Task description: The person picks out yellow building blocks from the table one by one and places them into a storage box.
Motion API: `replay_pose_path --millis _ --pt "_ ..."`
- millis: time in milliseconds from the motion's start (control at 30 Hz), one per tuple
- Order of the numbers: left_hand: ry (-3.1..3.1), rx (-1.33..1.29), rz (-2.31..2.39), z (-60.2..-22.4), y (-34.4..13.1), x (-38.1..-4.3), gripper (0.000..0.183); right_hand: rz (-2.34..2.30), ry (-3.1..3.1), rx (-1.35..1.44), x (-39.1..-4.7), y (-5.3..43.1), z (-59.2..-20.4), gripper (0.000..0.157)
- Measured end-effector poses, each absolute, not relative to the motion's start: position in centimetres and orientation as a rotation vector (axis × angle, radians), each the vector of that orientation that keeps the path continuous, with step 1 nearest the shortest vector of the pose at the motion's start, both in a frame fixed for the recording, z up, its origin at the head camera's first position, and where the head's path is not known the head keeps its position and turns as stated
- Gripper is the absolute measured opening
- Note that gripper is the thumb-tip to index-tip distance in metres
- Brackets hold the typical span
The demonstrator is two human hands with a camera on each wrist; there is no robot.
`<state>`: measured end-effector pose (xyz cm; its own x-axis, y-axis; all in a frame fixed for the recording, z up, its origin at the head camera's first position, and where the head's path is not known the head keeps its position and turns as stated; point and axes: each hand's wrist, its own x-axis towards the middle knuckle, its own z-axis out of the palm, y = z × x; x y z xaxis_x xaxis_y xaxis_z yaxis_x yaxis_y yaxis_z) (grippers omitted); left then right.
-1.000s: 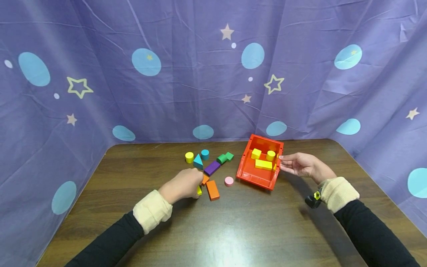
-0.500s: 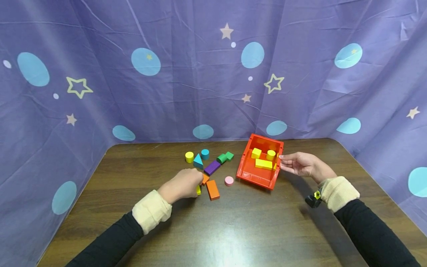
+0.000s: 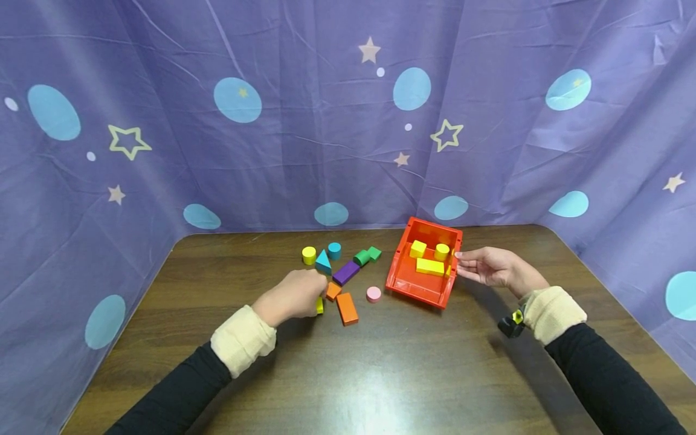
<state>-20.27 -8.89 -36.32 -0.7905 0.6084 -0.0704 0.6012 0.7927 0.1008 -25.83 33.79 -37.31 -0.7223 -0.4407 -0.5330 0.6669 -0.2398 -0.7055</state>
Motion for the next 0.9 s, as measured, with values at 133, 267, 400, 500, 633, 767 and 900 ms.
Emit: replay_pose_path --millis 133,267,400,500,633,767,900 --pt "2.879 0.971 0.114 -35.6 -9.0 -20.4 0.015 -2.021 1.316 0.323 -25.8 33.8 -37.3 0.031" --pt "2.889 0.994 0.104 -34.5 -9.0 -20.6 0.019 -2.021 1.316 0.326 -25.8 33.8 -37.3 0.033" --pt "2.915 1.05 0.092 -33.5 -9.1 -20.8 0.019 -2.011 1.315 0.304 -25.9 33.9 -37.3 0.033" --pt "2.934 1.088 0.085 -32.7 -9.1 -20.9 0.016 -2.005 1.321 0.304 -25.9 33.9 -37.3 0.032" --pt "2.936 1.077 0.088 -31.5 -8.7 -21.2 0.013 -2.008 1.33 0.325 -25.9 33.8 -37.2 0.03" --pt "2.919 1.046 0.084 -30.5 -8.0 -21.3 0.013 -2.012 1.334 0.336 -25.9 33.8 -37.2 0.03" --pt "2.924 1.055 0.06 -29.8 -7.4 -21.3 0.012 -2.014 1.332 0.34 -25.9 33.8 -37.3 0.03"
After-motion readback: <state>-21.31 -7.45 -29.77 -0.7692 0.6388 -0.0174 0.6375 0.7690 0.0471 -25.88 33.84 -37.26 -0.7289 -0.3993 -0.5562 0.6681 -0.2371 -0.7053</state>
